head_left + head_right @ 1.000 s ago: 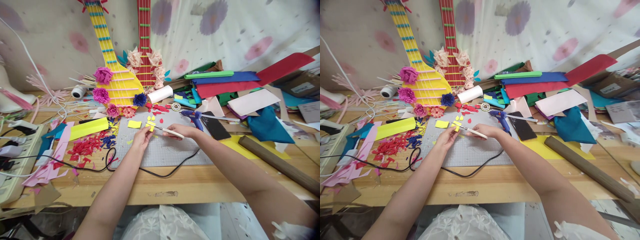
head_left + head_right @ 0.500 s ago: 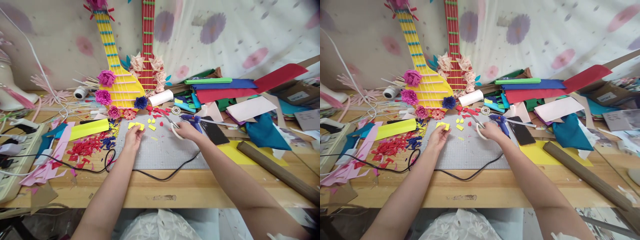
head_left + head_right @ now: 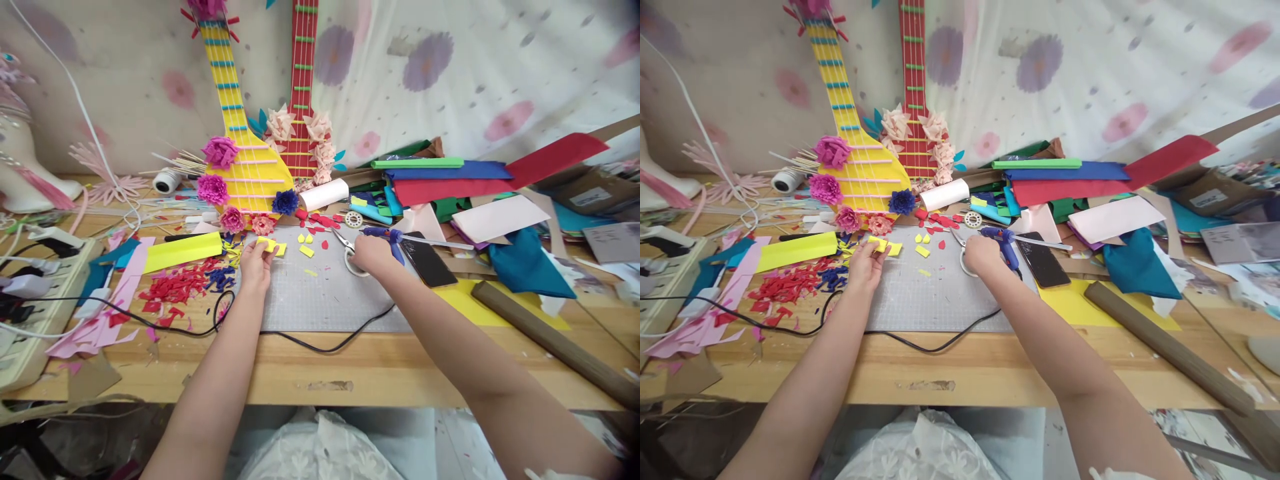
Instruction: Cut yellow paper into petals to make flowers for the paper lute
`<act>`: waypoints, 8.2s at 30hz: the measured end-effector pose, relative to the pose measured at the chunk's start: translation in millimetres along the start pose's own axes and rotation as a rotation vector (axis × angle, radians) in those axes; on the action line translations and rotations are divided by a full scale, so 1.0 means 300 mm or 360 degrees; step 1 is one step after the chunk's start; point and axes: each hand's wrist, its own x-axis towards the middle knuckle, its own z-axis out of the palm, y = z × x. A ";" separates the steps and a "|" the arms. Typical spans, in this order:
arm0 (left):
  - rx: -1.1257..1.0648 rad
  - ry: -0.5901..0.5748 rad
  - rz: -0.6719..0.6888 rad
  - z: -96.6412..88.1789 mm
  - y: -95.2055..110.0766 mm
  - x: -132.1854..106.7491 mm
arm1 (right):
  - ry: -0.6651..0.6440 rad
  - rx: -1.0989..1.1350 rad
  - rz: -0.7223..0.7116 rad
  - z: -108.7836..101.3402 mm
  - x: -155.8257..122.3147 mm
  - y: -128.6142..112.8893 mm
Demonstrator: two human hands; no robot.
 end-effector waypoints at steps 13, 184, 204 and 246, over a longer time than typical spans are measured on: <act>0.0215 -0.0081 0.0201 0.009 -0.044 -0.032 | 0.0453 0.0573 -0.0199 0.193 0.073 -0.201; 0.0586 -0.0548 0.0006 0.018 -0.165 -0.031 | 0.0277 0.2047 -0.0587 0.267 0.091 -0.204; 0.0713 -0.0459 0.0085 0.018 -0.165 -0.029 | 0.0437 0.1822 -0.0525 0.272 0.091 -0.203; 0.1712 -0.0690 0.0993 -0.011 -0.131 -0.037 | 0.0447 0.1182 -0.0770 0.228 0.102 -0.135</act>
